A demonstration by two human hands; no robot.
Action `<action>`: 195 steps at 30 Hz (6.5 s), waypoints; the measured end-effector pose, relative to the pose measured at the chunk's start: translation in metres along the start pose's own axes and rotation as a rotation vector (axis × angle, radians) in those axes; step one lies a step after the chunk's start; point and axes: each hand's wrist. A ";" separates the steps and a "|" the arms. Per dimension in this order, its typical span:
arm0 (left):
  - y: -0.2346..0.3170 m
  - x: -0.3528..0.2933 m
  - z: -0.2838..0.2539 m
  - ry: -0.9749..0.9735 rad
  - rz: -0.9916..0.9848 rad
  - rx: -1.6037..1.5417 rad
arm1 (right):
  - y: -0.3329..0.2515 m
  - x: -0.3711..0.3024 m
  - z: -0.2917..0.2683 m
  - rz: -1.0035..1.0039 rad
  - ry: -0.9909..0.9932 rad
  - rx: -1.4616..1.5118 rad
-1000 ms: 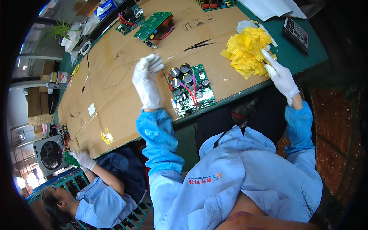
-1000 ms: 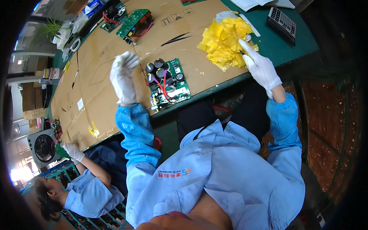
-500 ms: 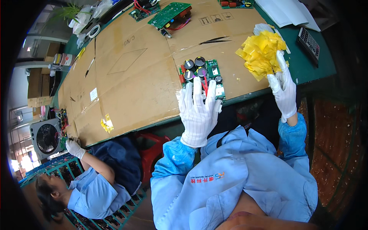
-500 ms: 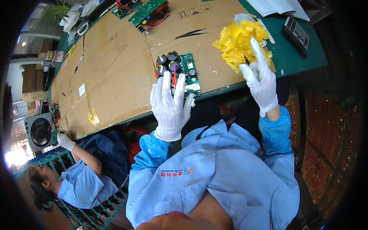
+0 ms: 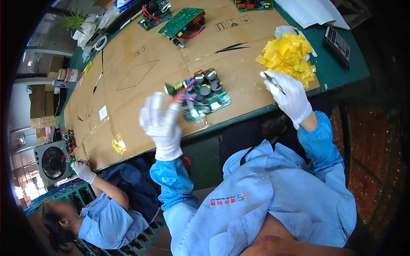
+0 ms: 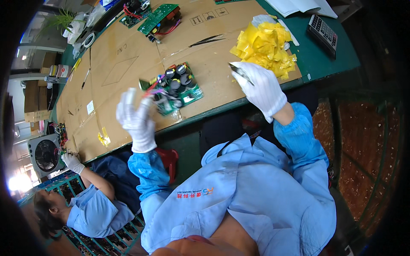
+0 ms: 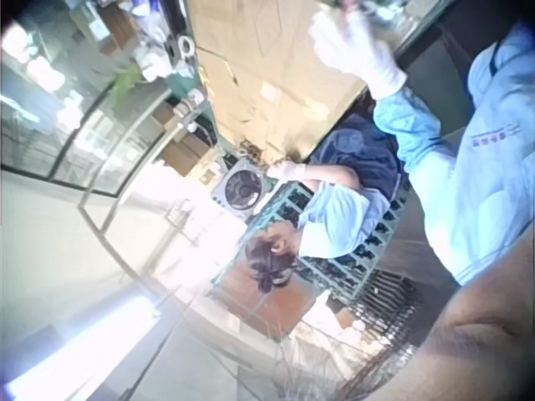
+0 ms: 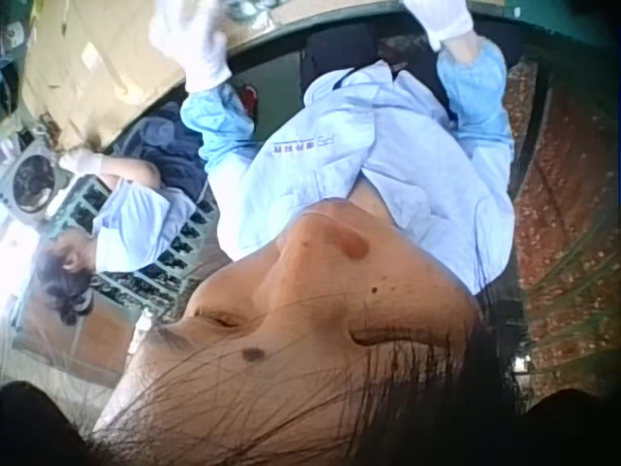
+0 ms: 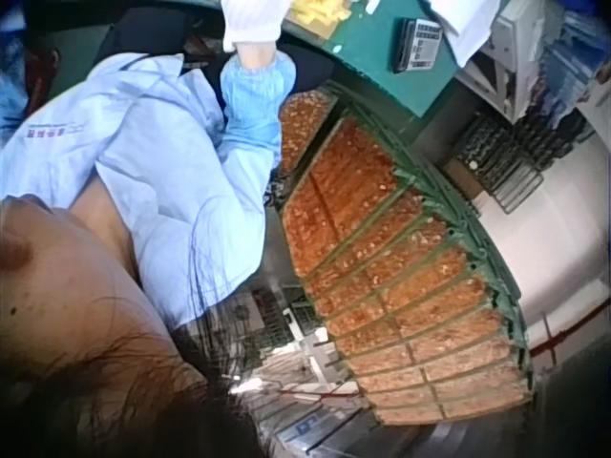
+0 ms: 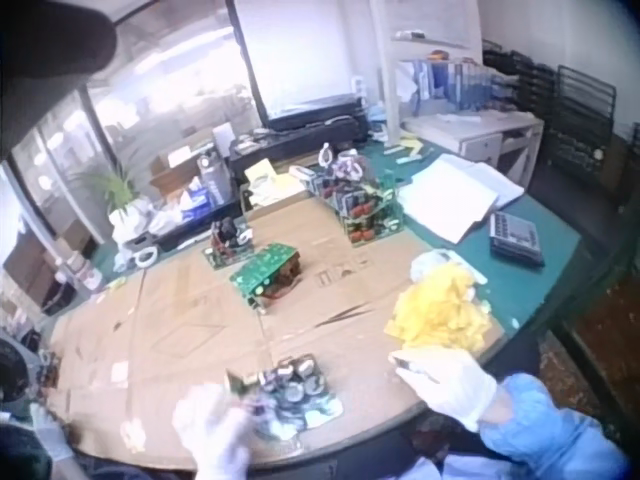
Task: The person assembles electronic components, yellow plastic spacers, capacitors, and wires onto a printed circuit board. This is done by hand and with pliers to secure the components and wiring.
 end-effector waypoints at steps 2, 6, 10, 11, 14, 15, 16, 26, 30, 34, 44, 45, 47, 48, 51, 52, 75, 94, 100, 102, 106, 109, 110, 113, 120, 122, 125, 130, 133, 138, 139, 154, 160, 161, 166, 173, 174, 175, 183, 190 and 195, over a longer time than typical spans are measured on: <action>-0.008 -0.005 -0.007 0.071 -0.306 -0.177 | 0.006 0.023 0.016 -0.041 0.020 0.012; 0.022 0.010 -0.011 0.229 -0.327 -0.403 | 0.026 0.087 0.068 0.125 -0.017 -0.020; 0.079 0.049 0.003 0.076 -0.089 -0.382 | 0.037 0.135 0.079 0.447 -0.313 -0.167; 0.086 0.053 0.007 0.010 -0.110 -0.314 | 0.036 0.142 0.077 0.426 -0.349 -0.178; 0.091 0.067 0.034 -0.031 -0.217 -0.196 | 0.035 0.137 0.074 0.321 -0.377 -0.177; 0.088 0.067 0.043 -0.087 -0.252 -0.154 | 0.032 0.132 0.072 0.231 -0.362 -0.150; 0.086 0.067 0.048 -0.145 -0.287 -0.112 | 0.030 0.125 0.069 0.228 -0.368 -0.154; 0.069 0.036 -0.005 -0.465 0.218 -0.672 | 0.013 0.029 0.042 0.166 -0.128 0.693; 0.079 0.016 0.001 -0.390 0.098 -0.616 | 0.011 0.011 0.044 -0.007 -0.015 0.521; 0.084 0.002 0.022 -0.280 0.022 -0.614 | -0.025 0.024 0.021 0.106 -0.134 1.092; 0.084 -0.006 0.034 -0.214 0.017 -0.612 | -0.041 0.039 0.037 -0.137 -0.187 0.635; 0.083 -0.006 0.033 -0.208 0.019 -0.602 | -0.041 0.039 0.039 -0.145 -0.233 0.655; 0.083 -0.005 0.034 -0.205 0.017 -0.614 | -0.043 0.039 0.042 -0.176 -0.171 0.543; 0.083 -0.003 0.034 -0.197 0.023 -0.624 | -0.044 0.038 0.042 -0.206 -0.100 0.426; 0.082 -0.005 0.037 -0.190 0.025 -0.632 | -0.039 0.048 0.034 -0.242 -0.230 0.449; 0.082 -0.006 0.036 -0.200 0.020 -0.630 | -0.038 0.050 0.036 -0.243 -0.233 0.451; 0.082 -0.007 0.037 -0.209 0.011 -0.655 | -0.027 0.062 0.047 -0.235 -0.204 0.506; 0.080 -0.008 0.040 -0.235 0.029 -0.677 | -0.020 0.064 0.042 -0.259 -0.386 0.535; 0.080 -0.009 0.041 -0.246 0.029 -0.694 | -0.022 0.061 0.050 -0.311 -0.300 0.370; 0.080 -0.008 0.041 -0.249 0.028 -0.693 | -0.024 0.061 0.053 -0.237 -0.287 0.387; 0.080 -0.009 0.042 -0.240 0.023 -0.681 | -0.023 0.063 0.050 -0.027 -0.263 0.588; 0.081 -0.007 0.043 -0.226 0.030 -0.692 | -0.015 0.062 0.045 -0.101 -0.165 0.439; 0.080 -0.007 0.042 -0.232 0.028 -0.692 | -0.026 0.067 0.030 0.111 -0.243 0.744; 0.081 -0.005 0.039 -0.258 0.025 -0.693 | -0.017 0.059 0.002 0.067 -0.142 0.633; 0.083 0.006 0.026 -0.247 0.037 -0.665 | 0.055 -0.003 -0.056 0.352 0.249 -0.039; 0.079 0.012 0.017 -0.346 0.046 -0.722 | 0.070 -0.019 -0.059 0.298 0.148 -0.440; 0.075 0.033 0.006 -0.564 0.136 -0.494 | 0.055 -0.015 -0.065 0.551 0.464 0.223; 0.074 0.031 0.007 -0.535 0.164 -0.268 | 0.028 -0.022 -0.073 0.621 0.676 0.438; 0.056 0.025 0.010 -0.347 0.085 -0.267 | 0.007 -0.025 -0.058 0.455 0.529 0.583; -0.031 0.035 0.000 -0.279 -0.012 -0.009 | -0.013 -0.007 -0.029 0.087 0.094 0.297; -0.059 0.039 0.003 -0.301 -0.053 0.011 | -0.014 -0.001 -0.021 0.013 0.076 0.223; -0.093 0.150 0.065 0.026 -0.050 0.016 | -0.011 0.060 0.052 0.188 -0.339 -0.123; -0.027 0.214 0.094 -0.070 0.099 0.020 | -0.032 0.044 0.034 0.132 -0.271 0.008; -0.030 0.224 0.101 -0.185 0.012 0.055 | -0.031 0.038 0.032 0.102 -0.247 0.041; -0.045 0.218 0.087 -0.149 -0.135 -0.206 | -0.017 0.030 0.048 -0.010 -0.248 0.069; -0.089 0.114 0.063 -0.057 -0.212 -0.950 | 0.010 0.078 0.071 0.311 -0.185 -0.032; -0.081 0.097 0.053 -0.198 -0.343 -1.046 | 0.011 0.075 0.073 0.317 -0.197 -0.024; -0.068 0.083 0.039 -0.336 -0.476 -1.134 | 0.012 0.072 0.069 0.292 -0.090 0.041; 0.006 -0.006 0.041 -0.154 -0.699 -1.742 | -0.010 0.040 0.031 0.236 -0.012 0.446; 0.038 -0.012 0.022 -0.125 -0.410 -0.493 | -0.016 0.024 0.016 0.386 -0.163 0.917; 0.080 -0.006 -0.007 0.277 -0.234 -0.300 | -0.021 0.011 0.021 0.364 -0.298 0.636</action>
Point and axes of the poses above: each hand's wrist, its own x-axis towards the middle knuckle, its own z-axis out of the palm, y = z × x, and after that the axes turned 14 degrees about -y, right-handed
